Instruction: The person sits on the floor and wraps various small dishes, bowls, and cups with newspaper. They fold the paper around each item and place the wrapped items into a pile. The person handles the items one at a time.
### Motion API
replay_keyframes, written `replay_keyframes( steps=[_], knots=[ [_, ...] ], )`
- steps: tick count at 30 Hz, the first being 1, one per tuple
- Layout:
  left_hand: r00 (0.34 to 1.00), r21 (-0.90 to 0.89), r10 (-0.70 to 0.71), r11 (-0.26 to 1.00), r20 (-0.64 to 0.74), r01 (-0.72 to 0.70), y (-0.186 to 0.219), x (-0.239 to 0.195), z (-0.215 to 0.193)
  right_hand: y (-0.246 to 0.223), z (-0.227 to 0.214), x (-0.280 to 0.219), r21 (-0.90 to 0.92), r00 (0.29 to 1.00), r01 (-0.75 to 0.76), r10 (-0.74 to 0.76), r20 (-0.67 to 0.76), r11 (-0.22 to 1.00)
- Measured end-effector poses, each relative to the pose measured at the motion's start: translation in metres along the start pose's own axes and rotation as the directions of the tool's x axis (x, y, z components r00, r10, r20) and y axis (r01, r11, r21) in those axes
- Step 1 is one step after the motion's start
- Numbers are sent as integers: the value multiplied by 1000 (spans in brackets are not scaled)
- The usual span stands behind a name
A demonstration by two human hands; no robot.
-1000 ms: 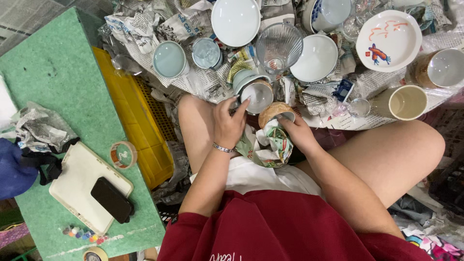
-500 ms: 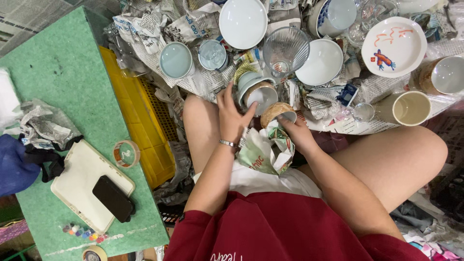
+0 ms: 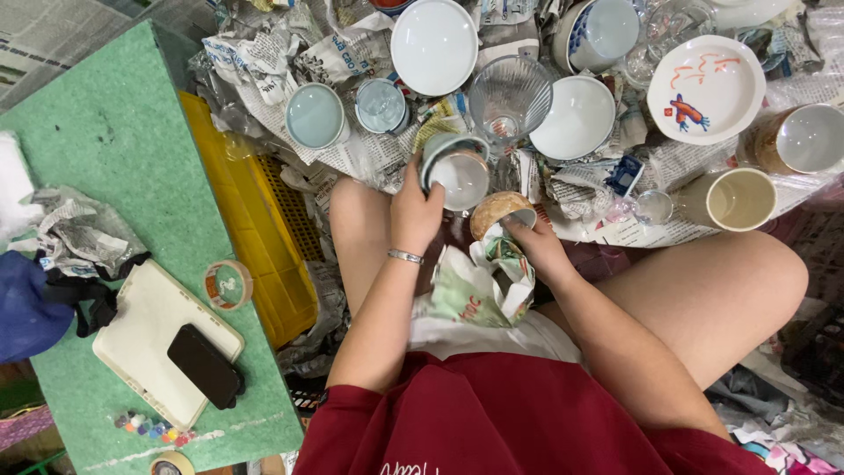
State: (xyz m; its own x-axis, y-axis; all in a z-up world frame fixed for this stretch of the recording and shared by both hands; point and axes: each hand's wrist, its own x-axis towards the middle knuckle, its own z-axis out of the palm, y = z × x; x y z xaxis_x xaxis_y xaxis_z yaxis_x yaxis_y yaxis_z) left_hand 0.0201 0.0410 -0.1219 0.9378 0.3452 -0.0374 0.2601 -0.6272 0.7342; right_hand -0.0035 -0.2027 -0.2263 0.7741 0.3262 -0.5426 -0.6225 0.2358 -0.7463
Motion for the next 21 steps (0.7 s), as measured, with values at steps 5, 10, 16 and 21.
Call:
replay_keyframes(
  steps=[5, 10, 16, 21],
  knots=[
    [943, -434, -253, 840, 216, 324, -4, 14, -2, -4, 2, -3, -2, 999, 28, -28, 32, 1000],
    [943, -488, -260, 807, 208, 331, 15, 23, -15, -10, 9, -6, -79, 999, 37, -34, 36, 996],
    [930, -631, -269, 684, 250, 367, 25, 34, -21, -10, 11, -6, -94, 1000, 13, -14, -10, 995],
    [893, -604, -375, 661, 248, 445, 26, 48, -17, -16, 16, -10, -153, 999, 31, -32, -4, 988]
  ],
)
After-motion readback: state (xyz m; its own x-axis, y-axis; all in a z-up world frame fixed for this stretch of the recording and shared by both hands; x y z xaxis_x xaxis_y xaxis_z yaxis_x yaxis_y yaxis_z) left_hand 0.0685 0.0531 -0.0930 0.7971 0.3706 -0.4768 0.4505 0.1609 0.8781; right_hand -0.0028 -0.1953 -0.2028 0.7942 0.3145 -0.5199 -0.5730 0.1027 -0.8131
